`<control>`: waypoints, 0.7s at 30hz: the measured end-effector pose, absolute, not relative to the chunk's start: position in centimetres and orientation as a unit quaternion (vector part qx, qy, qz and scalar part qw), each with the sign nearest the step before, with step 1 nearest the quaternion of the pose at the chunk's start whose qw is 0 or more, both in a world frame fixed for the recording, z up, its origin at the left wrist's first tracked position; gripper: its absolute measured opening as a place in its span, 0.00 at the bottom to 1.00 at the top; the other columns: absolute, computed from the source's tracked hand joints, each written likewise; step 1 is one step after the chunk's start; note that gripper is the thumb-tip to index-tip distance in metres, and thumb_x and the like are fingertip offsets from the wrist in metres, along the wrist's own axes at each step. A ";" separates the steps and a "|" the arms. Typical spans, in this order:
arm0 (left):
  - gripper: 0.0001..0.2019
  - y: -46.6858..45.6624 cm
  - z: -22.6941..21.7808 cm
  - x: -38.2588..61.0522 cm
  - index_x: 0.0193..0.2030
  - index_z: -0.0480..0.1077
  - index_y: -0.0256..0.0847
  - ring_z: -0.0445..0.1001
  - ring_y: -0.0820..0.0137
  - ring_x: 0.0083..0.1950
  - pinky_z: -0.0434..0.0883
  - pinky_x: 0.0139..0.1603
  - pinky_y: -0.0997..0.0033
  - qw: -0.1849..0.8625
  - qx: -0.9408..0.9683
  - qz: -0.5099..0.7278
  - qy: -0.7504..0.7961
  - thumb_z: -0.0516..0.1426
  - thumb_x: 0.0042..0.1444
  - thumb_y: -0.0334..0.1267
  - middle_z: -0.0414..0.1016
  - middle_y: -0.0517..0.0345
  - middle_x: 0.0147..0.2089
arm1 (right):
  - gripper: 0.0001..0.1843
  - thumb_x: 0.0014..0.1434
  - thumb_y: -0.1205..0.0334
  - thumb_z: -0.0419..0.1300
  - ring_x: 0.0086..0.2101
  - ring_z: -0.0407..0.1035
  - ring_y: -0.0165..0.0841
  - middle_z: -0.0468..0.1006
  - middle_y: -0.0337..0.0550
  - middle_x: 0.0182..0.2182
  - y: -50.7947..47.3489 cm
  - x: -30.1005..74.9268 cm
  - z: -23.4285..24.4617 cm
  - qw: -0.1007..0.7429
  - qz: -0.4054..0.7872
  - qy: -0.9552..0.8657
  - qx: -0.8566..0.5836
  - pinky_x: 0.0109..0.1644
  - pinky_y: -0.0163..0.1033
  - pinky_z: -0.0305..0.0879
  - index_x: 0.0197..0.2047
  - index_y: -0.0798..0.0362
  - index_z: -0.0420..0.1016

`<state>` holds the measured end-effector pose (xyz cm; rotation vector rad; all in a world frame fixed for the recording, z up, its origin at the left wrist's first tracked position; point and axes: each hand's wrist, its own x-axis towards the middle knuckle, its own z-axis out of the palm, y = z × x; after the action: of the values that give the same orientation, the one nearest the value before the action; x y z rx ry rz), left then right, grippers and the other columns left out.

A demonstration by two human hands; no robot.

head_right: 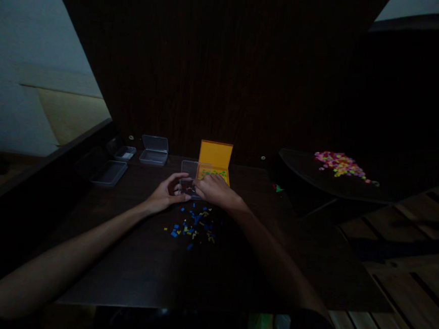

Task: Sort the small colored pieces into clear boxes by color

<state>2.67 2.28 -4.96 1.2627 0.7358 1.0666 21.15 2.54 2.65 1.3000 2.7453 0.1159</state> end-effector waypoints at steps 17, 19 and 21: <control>0.33 2.3 -5.0 2.7 0.53 0.63 0.41 0.72 0.65 0.52 0.69 0.55 0.56 0.618 0.549 0.466 0.316 0.68 0.38 0.30 0.67 0.46 0.58 | 0.17 0.64 0.63 0.50 0.36 0.71 0.36 0.79 0.49 0.38 3.0 21.6 2.7 0.010 0.018 0.908 0.418 0.38 0.37 0.57 0.52 0.51 0.74; 0.33 2.3 -5.0 2.7 0.53 0.62 0.41 0.72 0.65 0.52 0.69 0.56 0.56 0.619 0.549 0.466 0.314 0.68 0.38 0.30 0.67 0.46 0.58 | 0.16 0.64 0.61 0.51 0.36 0.71 0.35 0.79 0.48 0.38 3.1 21.6 2.5 0.000 0.002 0.908 0.419 0.38 0.36 0.57 0.50 0.51 0.75; 0.33 2.3 -5.1 2.7 0.53 0.62 0.41 0.72 0.65 0.52 0.69 0.56 0.56 0.620 0.549 0.466 0.311 0.68 0.38 0.30 0.67 0.46 0.58 | 0.16 0.63 0.60 0.51 0.36 0.71 0.35 0.79 0.47 0.38 3.1 21.6 2.3 -0.008 -0.013 0.909 0.418 0.38 0.36 0.57 0.49 0.51 0.76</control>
<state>2.72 2.35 -5.08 1.2620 0.7150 1.0723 21.63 3.14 2.30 1.3183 2.8689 -0.0425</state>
